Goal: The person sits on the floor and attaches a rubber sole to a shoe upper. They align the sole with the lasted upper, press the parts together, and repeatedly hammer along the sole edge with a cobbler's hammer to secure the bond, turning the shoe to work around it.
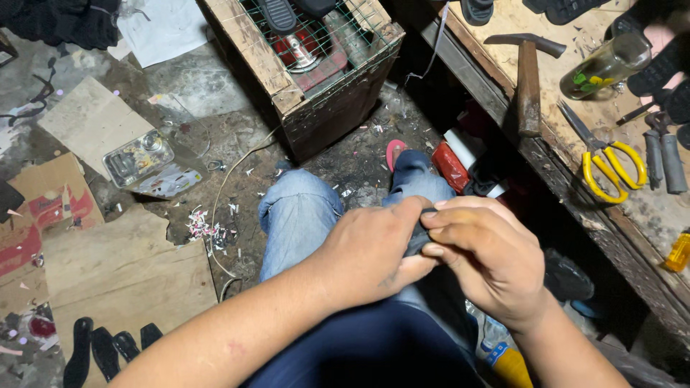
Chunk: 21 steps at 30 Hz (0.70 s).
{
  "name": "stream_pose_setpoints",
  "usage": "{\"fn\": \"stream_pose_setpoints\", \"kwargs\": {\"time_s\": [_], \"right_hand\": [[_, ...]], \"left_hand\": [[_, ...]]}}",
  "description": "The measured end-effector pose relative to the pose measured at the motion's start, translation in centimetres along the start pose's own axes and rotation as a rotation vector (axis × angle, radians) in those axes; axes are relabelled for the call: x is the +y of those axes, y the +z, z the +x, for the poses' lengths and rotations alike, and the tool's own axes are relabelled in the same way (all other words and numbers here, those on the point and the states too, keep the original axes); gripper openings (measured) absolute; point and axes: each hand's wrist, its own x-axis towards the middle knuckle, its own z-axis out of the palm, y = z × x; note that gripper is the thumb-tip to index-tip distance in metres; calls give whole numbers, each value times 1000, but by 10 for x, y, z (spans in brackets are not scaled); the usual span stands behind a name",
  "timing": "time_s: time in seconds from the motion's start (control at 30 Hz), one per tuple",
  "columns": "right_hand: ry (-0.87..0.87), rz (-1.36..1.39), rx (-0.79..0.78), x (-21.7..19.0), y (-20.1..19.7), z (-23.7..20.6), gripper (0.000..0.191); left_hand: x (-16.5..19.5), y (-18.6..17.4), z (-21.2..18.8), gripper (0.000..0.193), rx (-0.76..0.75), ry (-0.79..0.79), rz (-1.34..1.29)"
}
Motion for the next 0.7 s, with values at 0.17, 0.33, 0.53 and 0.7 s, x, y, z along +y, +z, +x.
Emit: {"fn": "stream_pose_setpoints", "kwargs": {"time_s": [0.17,0.33,0.53,0.7], "right_hand": [[138,92,24,-7,-6,-10,27],[439,461,115,-8,-3,-25,39],[533,610,171,-1,2,-36,56],[581,608,146,4,12,-37,55]], "left_hand": [[9,5,-6,51,-8,-18,-30],[15,11,-13,62,4,-27,-93],[17,7,-23,71,107,87,-148],[-3,2,-31,62,100,59,-316]]}}
